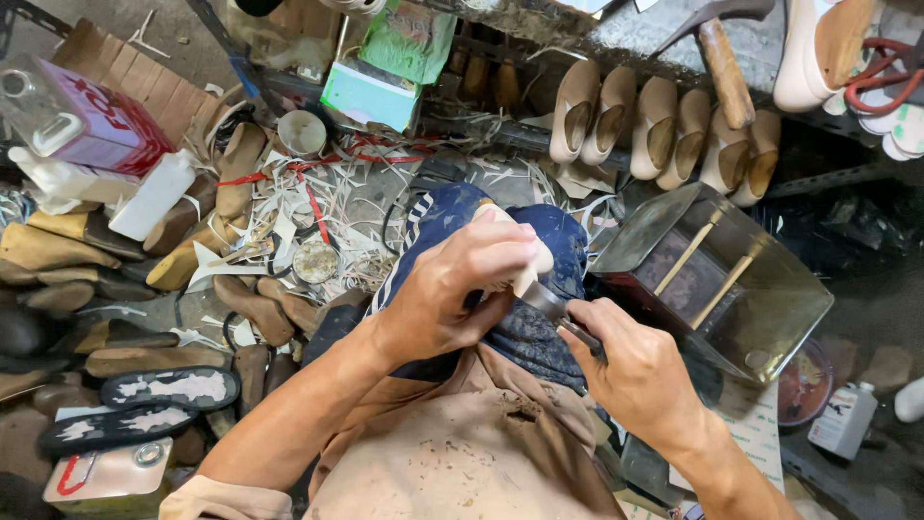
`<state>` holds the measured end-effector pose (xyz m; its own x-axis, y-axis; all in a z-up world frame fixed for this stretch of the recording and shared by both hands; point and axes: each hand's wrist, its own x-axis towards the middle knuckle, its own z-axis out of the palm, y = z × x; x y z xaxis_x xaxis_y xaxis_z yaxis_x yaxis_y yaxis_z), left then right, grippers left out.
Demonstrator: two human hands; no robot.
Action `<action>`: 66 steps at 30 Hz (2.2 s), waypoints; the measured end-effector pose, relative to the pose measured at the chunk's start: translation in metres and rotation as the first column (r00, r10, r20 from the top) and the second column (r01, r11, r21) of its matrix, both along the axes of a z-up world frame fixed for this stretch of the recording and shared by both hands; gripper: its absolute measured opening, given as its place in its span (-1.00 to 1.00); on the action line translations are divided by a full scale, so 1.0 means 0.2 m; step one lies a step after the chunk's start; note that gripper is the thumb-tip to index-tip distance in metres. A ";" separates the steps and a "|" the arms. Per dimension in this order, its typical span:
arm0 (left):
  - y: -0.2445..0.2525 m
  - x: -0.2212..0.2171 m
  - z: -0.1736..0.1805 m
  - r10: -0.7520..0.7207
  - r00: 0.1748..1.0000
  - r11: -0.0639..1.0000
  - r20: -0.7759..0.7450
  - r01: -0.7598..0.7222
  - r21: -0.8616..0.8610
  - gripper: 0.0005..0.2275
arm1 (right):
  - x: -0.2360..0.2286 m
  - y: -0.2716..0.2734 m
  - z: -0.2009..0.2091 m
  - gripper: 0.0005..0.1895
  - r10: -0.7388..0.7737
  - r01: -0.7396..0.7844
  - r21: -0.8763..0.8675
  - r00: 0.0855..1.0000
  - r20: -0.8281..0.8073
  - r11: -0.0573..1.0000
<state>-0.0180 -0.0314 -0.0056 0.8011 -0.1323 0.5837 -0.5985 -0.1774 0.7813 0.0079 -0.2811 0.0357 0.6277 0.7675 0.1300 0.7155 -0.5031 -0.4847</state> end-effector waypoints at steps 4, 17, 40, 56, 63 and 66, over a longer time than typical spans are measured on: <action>-0.03 0.00 0.02 0.010 1.000 0.999 0.027 -0.011 0.040 -0.59 | 0.05 -0.03 0.16 -0.66 -0.052 0.012 -0.206 0.981 -0.188 0.978; -0.06 -0.03 0.07 0.009 0.977 1.000 -0.214 -0.004 0.026 -0.67 | 0.08 -0.04 0.39 -0.73 0.179 0.056 -0.697 0.949 0.260 0.715; -0.01 -0.02 0.15 0.057 0.938 0.997 -0.343 -0.038 0.061 -0.63 | 0.01 0.02 0.11 -0.57 0.032 -0.100 -0.245 0.963 -0.266 0.964; -0.04 -0.07 0.17 -0.017 0.911 0.995 -0.412 0.057 0.085 -0.73 | 0.13 -0.04 0.34 -0.56 0.053 -0.131 -0.647 0.989 -0.138 0.751; -0.03 -0.06 0.14 -0.006 0.937 0.994 -0.348 0.045 0.104 -0.73 | 0.10 -0.09 0.26 -0.53 0.181 -0.066 -0.561 0.971 0.153 0.825; -0.03 -0.06 0.15 -0.024 0.945 0.993 -0.326 0.061 0.102 -0.72 | 0.10 -0.09 0.27 -0.57 0.151 -0.086 -0.537 0.986 0.077 0.839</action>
<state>-0.0299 -0.0383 0.0246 0.9366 -0.2190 0.2735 -0.3251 -0.2527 0.9113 0.0286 -0.3000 0.0899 0.5334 0.8068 -0.2542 0.8194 -0.5674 -0.0817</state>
